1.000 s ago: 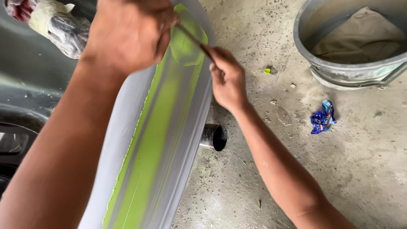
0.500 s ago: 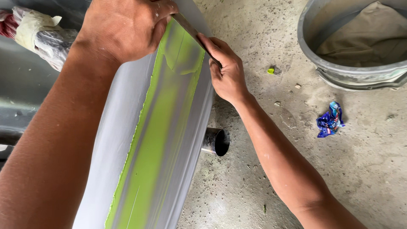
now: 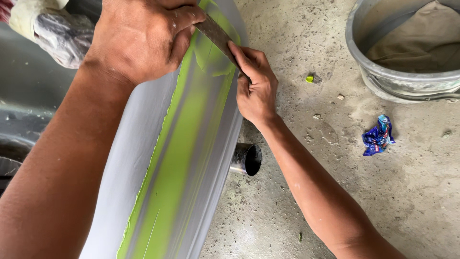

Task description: The person applies a green body filler to a gray car bumper using a small putty knife, spreading it in sections. They then use a larger metal scraper to smooth and level the applied filler along the bumper's surface.

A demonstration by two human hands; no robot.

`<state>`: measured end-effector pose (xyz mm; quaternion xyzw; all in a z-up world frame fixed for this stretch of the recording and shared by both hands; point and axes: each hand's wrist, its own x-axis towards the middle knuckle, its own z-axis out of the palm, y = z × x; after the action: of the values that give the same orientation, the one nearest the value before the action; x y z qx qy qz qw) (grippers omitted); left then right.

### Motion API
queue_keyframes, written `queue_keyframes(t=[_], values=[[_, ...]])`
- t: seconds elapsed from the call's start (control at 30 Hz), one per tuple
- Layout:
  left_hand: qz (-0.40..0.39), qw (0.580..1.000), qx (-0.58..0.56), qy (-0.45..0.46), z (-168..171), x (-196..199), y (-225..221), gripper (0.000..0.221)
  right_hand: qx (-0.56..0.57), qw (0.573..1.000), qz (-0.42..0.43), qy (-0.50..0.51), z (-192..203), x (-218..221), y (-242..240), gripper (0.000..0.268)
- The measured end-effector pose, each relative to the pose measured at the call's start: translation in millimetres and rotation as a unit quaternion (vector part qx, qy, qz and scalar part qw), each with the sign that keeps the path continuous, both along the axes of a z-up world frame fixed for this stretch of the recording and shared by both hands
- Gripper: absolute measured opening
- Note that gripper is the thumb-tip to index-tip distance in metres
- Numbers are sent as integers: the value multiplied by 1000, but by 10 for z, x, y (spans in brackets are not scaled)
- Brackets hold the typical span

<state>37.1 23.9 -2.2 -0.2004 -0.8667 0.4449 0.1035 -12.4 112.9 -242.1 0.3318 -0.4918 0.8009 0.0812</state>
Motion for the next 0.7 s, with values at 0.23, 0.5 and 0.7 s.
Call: queue_keyframes(t=[0.23,0.5,0.7], values=[[-5,999,33,-7,21,346,214,29,19,1000,-5,1,33,339,175,70],[-6,998,56,-5,73,822,548,17,-2,1000,25,-2,-8,871,387,69],[14,1000,-2,-6,159,614,903,10,-6,997,76,22,-34,652,683,53]])
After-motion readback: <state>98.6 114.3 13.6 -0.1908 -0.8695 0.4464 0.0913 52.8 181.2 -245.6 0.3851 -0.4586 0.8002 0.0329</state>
